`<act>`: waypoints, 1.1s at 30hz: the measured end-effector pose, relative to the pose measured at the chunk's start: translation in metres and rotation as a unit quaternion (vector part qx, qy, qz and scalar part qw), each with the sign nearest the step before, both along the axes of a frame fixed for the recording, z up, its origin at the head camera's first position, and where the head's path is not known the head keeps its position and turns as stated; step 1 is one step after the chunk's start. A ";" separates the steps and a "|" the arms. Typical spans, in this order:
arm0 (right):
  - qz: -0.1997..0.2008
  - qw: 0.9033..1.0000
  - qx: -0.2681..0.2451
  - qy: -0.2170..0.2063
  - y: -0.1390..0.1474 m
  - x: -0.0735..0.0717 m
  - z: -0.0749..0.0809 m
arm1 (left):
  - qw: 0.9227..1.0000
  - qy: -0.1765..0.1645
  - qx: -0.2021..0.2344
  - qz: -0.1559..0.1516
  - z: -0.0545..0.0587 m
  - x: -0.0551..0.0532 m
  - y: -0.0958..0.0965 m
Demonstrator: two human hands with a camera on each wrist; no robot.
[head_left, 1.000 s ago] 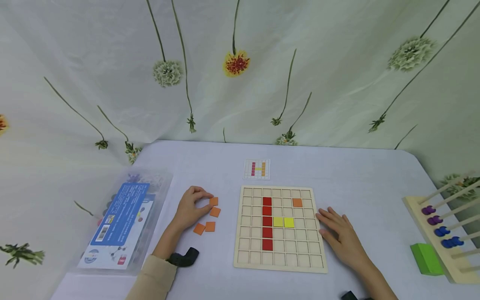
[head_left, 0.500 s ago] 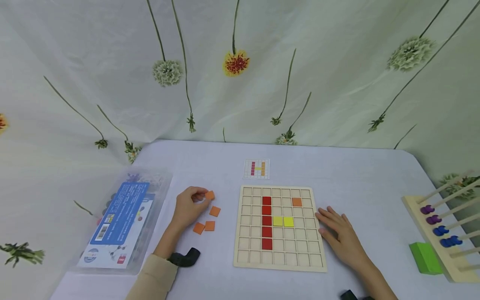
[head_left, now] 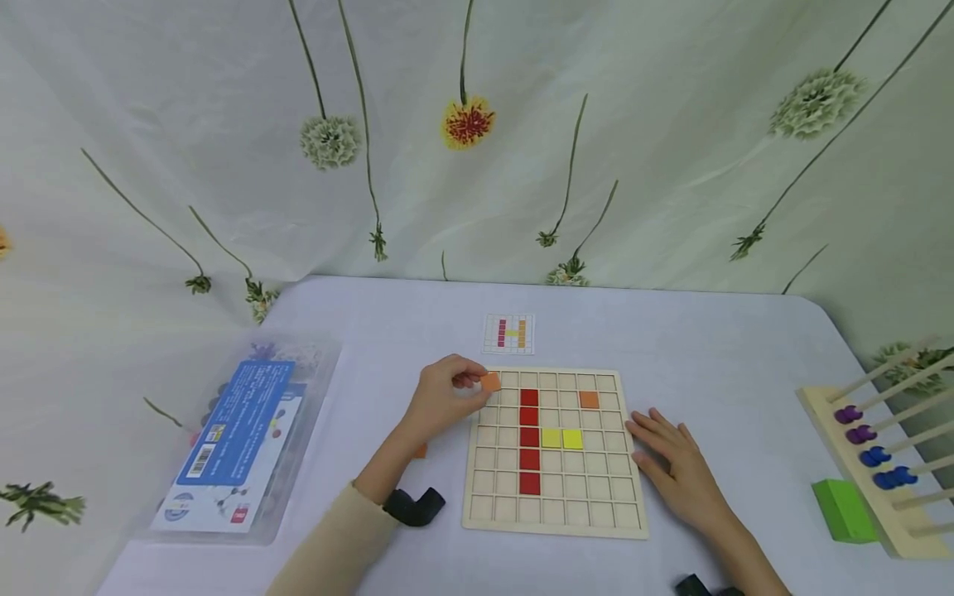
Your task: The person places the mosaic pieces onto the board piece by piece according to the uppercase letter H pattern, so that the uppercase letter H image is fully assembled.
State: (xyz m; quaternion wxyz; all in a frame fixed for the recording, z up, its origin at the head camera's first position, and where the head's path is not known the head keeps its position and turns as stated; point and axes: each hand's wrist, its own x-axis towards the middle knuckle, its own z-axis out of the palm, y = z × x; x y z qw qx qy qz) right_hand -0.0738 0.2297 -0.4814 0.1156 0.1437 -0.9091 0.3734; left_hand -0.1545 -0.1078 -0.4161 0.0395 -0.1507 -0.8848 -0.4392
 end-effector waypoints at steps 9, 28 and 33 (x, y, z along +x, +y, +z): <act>0.004 1.000 0.000 0.007 0.000 0.001 -0.002 | 0.991 -0.001 -0.073 -0.113 0.000 -0.001 0.076; 0.004 1.000 0.001 0.017 0.000 0.000 0.000 | 0.948 0.060 -0.265 -0.168 -0.017 -0.006 0.134; 0.004 1.000 0.003 0.016 0.000 0.000 0.000 | 0.943 0.077 -0.279 -0.164 -0.016 -0.004 0.135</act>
